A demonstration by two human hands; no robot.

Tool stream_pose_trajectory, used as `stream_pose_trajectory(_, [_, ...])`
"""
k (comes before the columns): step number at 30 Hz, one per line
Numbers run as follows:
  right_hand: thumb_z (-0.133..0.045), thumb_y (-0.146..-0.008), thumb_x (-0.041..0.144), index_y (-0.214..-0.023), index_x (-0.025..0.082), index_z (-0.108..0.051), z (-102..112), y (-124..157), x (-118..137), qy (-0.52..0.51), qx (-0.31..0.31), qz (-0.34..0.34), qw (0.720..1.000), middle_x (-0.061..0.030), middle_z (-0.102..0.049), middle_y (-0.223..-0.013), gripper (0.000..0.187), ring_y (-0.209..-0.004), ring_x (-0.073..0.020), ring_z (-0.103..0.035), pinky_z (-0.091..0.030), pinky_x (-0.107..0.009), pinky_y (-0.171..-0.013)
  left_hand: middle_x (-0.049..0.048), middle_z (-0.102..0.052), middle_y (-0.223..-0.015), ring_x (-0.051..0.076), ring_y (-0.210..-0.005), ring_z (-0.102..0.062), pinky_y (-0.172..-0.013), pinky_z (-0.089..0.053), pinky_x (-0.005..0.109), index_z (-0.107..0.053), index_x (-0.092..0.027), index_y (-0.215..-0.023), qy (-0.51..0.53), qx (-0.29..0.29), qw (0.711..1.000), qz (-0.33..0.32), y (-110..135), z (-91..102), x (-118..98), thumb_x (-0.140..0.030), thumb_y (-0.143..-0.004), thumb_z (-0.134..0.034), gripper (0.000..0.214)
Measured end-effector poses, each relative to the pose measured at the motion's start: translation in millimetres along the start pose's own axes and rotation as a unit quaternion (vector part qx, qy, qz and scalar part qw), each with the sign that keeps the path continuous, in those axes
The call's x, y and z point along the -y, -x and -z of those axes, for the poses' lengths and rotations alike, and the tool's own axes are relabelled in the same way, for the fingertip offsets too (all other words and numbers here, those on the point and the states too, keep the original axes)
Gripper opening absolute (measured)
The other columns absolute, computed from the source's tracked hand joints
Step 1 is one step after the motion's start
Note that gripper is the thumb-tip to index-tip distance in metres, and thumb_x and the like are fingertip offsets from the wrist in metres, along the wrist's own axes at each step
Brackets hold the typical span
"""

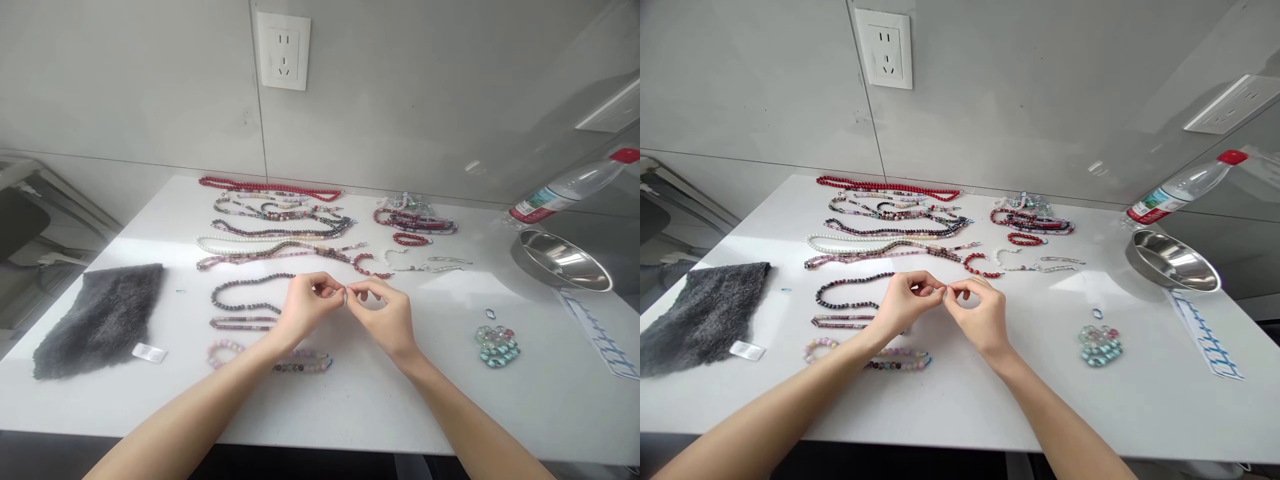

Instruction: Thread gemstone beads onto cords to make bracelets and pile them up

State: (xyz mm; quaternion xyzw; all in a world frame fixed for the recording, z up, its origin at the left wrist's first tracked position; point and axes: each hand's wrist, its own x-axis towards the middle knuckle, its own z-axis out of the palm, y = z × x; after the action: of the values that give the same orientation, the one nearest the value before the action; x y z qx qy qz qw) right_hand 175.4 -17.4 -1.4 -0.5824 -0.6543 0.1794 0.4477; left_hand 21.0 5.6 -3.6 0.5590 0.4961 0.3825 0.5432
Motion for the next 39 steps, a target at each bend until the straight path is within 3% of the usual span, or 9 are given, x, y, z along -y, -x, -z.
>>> stream_pose_trajectory(5, [-0.063, -0.076, 0.016, -0.066, 0.021, -0.065, 1.2, -0.4, 3.8, -0.002, 0.01, -0.025, 1.0, 0.0, -0.063, -0.065, 0.011, -0.064, -0.0158, -0.051, -0.045, -0.029, -0.064, -0.0065, -0.031, -0.055, 0.008, -0.053, -0.028, -0.051, -0.025, 0.023, -0.066, -0.016, -0.068, -0.002, -0.004, 1.0, -0.003, 0.5, -1.3, -1.1, -0.032, -0.073, -0.067, 0.017])
stream_pose_trajectory(14, [-0.062, -0.074, 0.022, -0.065, 0.019, -0.064, 1.3, -4.9, 3.9, -0.033, 0.046, -0.094, 0.994, -0.0017, -0.063, -0.064, 0.009, -0.063, -0.0159, -0.053, -0.042, -0.029, -0.06, -0.0065, -0.031, -0.054, 0.008, -0.052, -0.028, -0.05, -0.025, 0.023, -0.065, -0.016, -0.066, 0.007, -0.003, 1.0, 0.012, -0.8, -2.9, 0.6, -0.03, -0.07, -0.067, 0.015])
stream_pose_trajectory(22, [-0.063, -0.076, 0.023, -0.07, 0.019, -0.069, 8.3, -8.5, 7.4, -0.034, 0.056, -0.096, 0.993, -0.0019, -0.063, -0.067, 0.009, -0.062, -0.0152, -0.048, -0.041, -0.03, -0.06, -0.0054, -0.034, -0.058, 0.008, -0.054, -0.032, -0.05, -0.028, 0.023, -0.069, -0.016, -0.072, 0.039, -0.002, 0.999, 0.035, -2.3, -1.6, -0.4, -0.034, -0.071, -0.067, 0.018])
stream_pose_trajectory(29, [-0.066, -0.075, 0.024, -0.071, 0.021, -0.073, 7.6, -6.5, 8.7, -0.016, 0.024, -0.065, 0.998, -0.0019, -0.066, -0.066, 0.008, -0.061, -0.016, -0.048, -0.042, -0.031, -0.06, -0.0062, -0.034, -0.057, 0.008, -0.054, -0.032, -0.051, -0.028, 0.022, -0.064, -0.015, -0.068, 0.05, -0.019, 0.998, 0.026, -1.8, -3.7, 2.6, -0.036, -0.072, -0.068, 0.021])
stream_pose_trajectory(39, [-0.066, -0.072, 0.023, -0.067, 0.018, -0.065, 1.8, -7.2, 5.3, -0.051, 0.023, -0.112, 0.992, -0.0007, -0.06, -0.061, 0.007, -0.058, -0.0136, -0.045, -0.039, -0.028, -0.055, -0.0063, -0.035, -0.056, 0.008, -0.054, -0.032, -0.051, -0.027, 0.022, -0.065, -0.015, -0.069, 0.045, -0.011, 0.999, 0.015, -1.2, -7.6, 3.8, -0.038, -0.072, -0.069, 0.024])
